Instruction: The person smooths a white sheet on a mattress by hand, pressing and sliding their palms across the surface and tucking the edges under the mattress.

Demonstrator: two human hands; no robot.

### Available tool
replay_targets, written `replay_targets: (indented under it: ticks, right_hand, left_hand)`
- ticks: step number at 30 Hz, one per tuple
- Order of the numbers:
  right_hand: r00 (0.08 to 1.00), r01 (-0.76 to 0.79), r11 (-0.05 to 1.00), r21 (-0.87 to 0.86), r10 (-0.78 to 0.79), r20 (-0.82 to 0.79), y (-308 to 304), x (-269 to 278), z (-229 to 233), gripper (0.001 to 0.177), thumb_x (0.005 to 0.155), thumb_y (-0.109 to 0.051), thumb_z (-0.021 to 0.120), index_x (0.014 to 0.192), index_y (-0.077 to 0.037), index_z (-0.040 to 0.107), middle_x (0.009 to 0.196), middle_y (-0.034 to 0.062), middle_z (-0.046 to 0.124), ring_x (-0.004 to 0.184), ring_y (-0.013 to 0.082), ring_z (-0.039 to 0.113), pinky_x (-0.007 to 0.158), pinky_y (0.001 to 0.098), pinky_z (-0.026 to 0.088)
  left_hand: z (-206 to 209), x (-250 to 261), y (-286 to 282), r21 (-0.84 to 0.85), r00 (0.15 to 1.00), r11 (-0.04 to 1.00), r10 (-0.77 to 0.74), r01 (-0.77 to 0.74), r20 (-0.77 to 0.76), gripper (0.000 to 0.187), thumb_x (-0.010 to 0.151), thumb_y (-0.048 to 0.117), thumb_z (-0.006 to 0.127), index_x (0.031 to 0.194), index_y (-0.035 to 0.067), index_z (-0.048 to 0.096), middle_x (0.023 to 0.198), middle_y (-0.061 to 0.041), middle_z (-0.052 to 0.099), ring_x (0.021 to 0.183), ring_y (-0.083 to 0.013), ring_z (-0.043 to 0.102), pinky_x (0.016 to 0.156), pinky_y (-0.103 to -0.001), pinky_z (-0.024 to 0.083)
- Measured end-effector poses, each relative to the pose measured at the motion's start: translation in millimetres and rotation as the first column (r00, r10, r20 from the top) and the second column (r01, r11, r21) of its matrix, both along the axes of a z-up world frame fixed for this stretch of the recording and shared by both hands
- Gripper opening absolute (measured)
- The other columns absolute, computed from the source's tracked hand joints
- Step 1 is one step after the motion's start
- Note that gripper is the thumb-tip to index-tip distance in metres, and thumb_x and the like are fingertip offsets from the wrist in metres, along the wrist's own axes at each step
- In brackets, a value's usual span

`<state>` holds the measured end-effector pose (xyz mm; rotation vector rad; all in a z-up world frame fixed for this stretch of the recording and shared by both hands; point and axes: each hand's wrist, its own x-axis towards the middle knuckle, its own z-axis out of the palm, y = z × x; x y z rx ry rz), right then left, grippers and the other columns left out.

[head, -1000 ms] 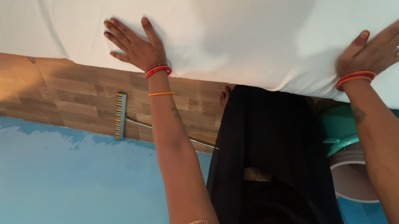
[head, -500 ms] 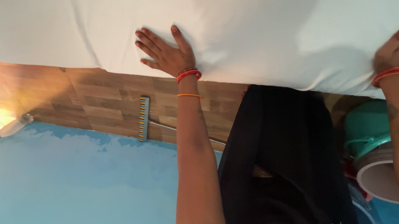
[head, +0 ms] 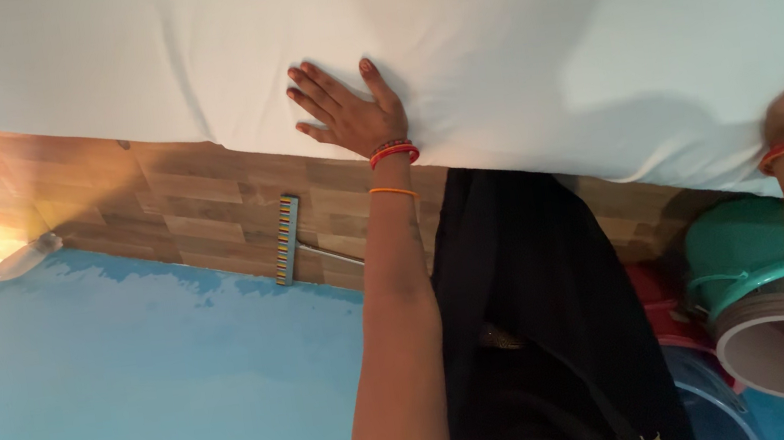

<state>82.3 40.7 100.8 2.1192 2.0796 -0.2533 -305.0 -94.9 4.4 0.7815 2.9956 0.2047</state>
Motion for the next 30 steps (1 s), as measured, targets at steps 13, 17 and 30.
replay_targets:
  ticks: [13, 17, 30]
  right_hand:
    - [0.786, -0.594, 0.804, -0.021, 0.586, 0.198, -112.5, 78.0, -140.0, 0.071, 0.106, -0.046, 0.043, 0.158, -0.003, 0.02, 0.17, 0.0247, 0.008, 0.161, 0.038, 0.009, 0.127, 0.0581, 0.004]
    - [0.509, -0.837, 0.533, -0.126, 0.673, -0.536, -156.8, -13.2, -112.9, 0.082, 0.099, -0.05, 0.047, 0.164, -0.006, 0.026, 0.17, 0.0255, 0.0, 0.156, 0.0386, -0.007, 0.125, 0.0637, -0.001]
    - [0.623, -0.601, 0.781, 0.169, 0.59, -0.514, -65.0, -256.2, -91.1, 0.07, 0.108, -0.024, 0.057, 0.163, 0.012, 0.032, 0.173, 0.0281, 0.019, 0.159, 0.0493, 0.005, 0.126, 0.072, 0.003]
  left_hand:
    - [-1.4, -0.7, -0.4, 0.053, 0.999, 0.998, -0.035, 0.036, -0.024, 0.082, 0.105, 0.057, 0.04, 0.166, 0.006, 0.017, 0.175, -0.01, 0.013, 0.164, -0.0313, 0.006, 0.129, -0.064, -0.002]
    - [-2.2, 1.4, -0.7, 0.068, 1.0, 0.997, -0.02, 0.019, 0.008, 0.082, 0.105, 0.056, 0.04, 0.166, 0.006, 0.018, 0.176, -0.011, 0.015, 0.165, -0.0318, 0.007, 0.13, -0.063, -0.003]
    - [-0.3, 1.2, 0.3, 0.085, 1.0, 0.996, -0.025, 0.023, 0.018, 0.083, 0.104, 0.053, 0.043, 0.165, 0.002, 0.017, 0.175, -0.014, 0.014, 0.164, -0.0359, 0.006, 0.129, -0.064, -0.005]
